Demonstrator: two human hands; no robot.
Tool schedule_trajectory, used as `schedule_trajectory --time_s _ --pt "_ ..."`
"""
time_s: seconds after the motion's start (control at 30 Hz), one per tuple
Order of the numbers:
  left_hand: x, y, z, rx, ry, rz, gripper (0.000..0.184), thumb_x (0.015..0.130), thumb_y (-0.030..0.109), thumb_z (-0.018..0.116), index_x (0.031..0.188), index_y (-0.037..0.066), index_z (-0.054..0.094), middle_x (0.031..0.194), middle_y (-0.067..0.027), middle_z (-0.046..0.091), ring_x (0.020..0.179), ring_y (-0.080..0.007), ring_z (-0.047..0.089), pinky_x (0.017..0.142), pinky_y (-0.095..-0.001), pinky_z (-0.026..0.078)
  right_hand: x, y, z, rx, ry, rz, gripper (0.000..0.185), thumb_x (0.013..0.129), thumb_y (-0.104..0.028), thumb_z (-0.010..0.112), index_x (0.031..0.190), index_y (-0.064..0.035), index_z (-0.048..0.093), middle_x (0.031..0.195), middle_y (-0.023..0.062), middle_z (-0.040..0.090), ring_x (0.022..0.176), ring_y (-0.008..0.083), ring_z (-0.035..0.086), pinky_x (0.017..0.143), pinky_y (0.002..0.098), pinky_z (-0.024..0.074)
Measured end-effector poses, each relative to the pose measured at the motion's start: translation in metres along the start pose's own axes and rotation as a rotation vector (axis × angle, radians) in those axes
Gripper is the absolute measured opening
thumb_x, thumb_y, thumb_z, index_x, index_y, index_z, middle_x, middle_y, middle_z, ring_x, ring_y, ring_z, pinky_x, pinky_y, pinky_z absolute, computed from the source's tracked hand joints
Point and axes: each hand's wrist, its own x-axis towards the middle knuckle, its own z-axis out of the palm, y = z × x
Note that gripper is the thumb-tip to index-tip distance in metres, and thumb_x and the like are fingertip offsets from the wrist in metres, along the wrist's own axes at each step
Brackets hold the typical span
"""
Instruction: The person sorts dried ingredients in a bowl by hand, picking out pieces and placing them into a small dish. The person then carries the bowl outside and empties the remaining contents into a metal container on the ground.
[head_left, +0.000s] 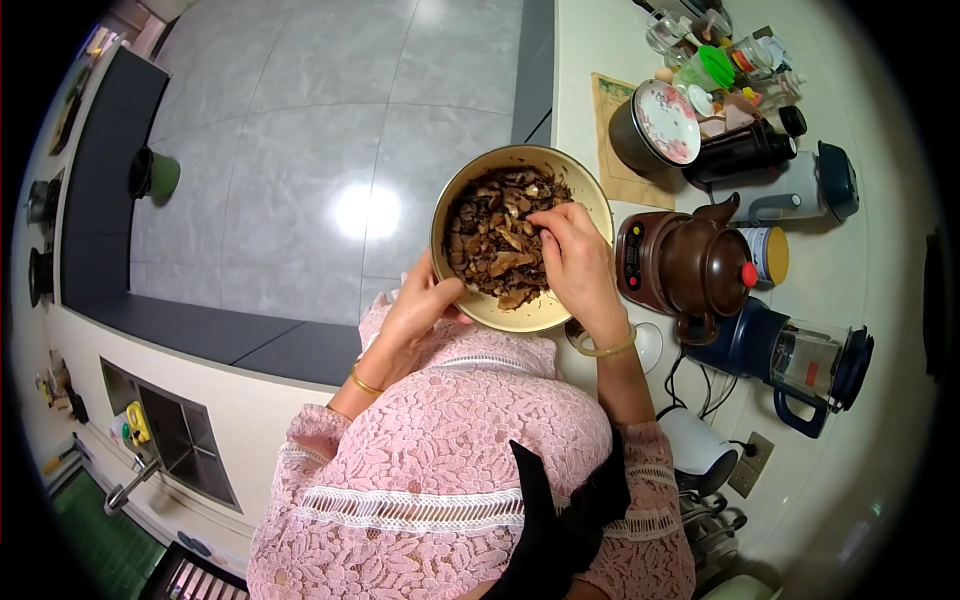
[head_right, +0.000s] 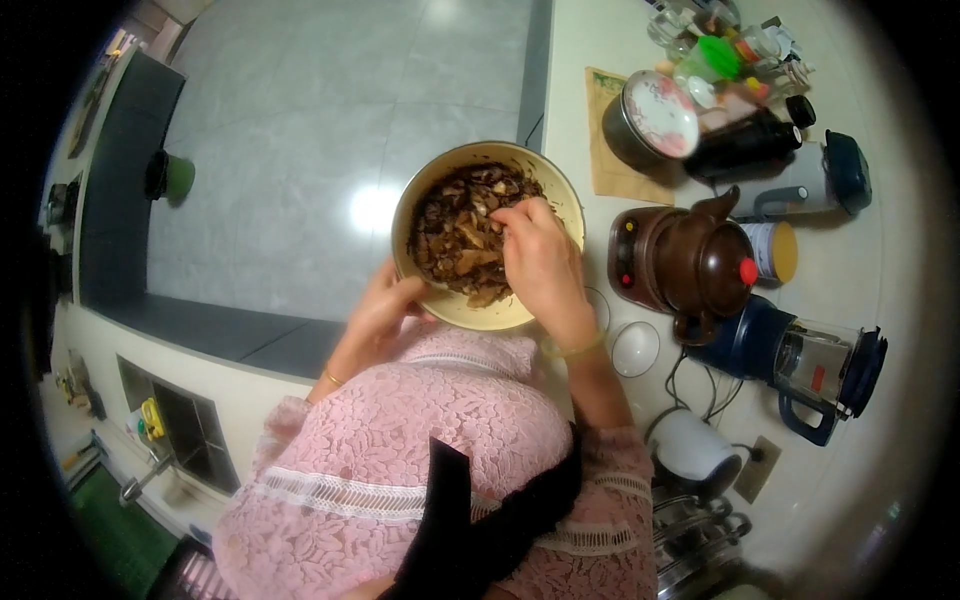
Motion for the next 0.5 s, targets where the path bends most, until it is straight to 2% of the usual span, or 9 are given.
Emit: schedule_trajectory --time_s 0.17,0.23,0.37,0.4,0.5 --pt "-0.002 0.002 0.003 0.002 -0.026 0.009 0.049 0.075 0.002 0.046 0.123 -0.002 0.034 0.1 -0.0122 0.054 0.079 -0.0163 0.059 0.052 -0.023 0.053 0.007 -0.012 0.008 -0.07 -0.042 -0.151 0.025 0.078 -0.001 0.05 0.1 -0.0033 0.059 0.097 0.011 0.055 0.087 0.0283 0.052 0.076 0.0358 0.0448" --pt "0.0 -0.001 0.002 -0.004 -0.021 0.004 0.047 0.076 0.002 0.046 0.122 -0.002 0.035 0.1 -0.0121 0.054 0.079 -0.0165 0.059 0.051 -0.0232 0.053 0.003 -0.016 0.012 -0.05 -0.162 -0.177 0.031 0.076 0.002 0.049 0.104 -0.0036 0.059 0.102 0.011 0.055 0.092 0.0284 0.05 0.081 0.0357 0.0426" --pt "-0.001 -0.002 0.001 -0.061 0.002 0.007 0.043 0.077 0.002 0.046 0.119 -0.002 0.036 0.1 -0.0119 0.054 0.078 -0.0169 0.059 0.05 -0.0238 0.052 -0.007 -0.017 0.009 -0.06 -0.238 -0.208 0.028 0.075 0.002 0.05 0.101 -0.0031 0.061 0.102 0.01 0.056 0.087 0.0277 0.05 0.078 0.036 0.0419" --pt "0.0 -0.003 0.0 -0.061 0.002 0.006 0.043 0.077 0.002 0.046 0.119 -0.002 0.036 0.1 -0.0119 0.054 0.078 -0.0169 0.059 0.05 -0.0238 0.052 -0.01 -0.018 0.006 -0.109 -0.252 -0.218 0.026 0.075 -0.002 0.052 0.099 -0.0034 0.062 0.099 0.0075 0.058 0.087 0.0233 0.05 0.078 0.0327 0.042" --pt "0.003 -0.005 -0.002 -0.043 0.003 -0.011 0.042 0.078 0.002 0.046 0.118 -0.002 0.036 0.1 -0.0125 0.055 0.078 -0.0175 0.059 0.05 -0.024 0.053 -0.02 -0.014 0.004 -0.107 -0.258 -0.257 0.026 0.074 -0.002 0.053 0.097 -0.0039 0.063 0.099 0.0056 0.058 0.086 0.0224 0.049 0.077 0.0322 0.0418"
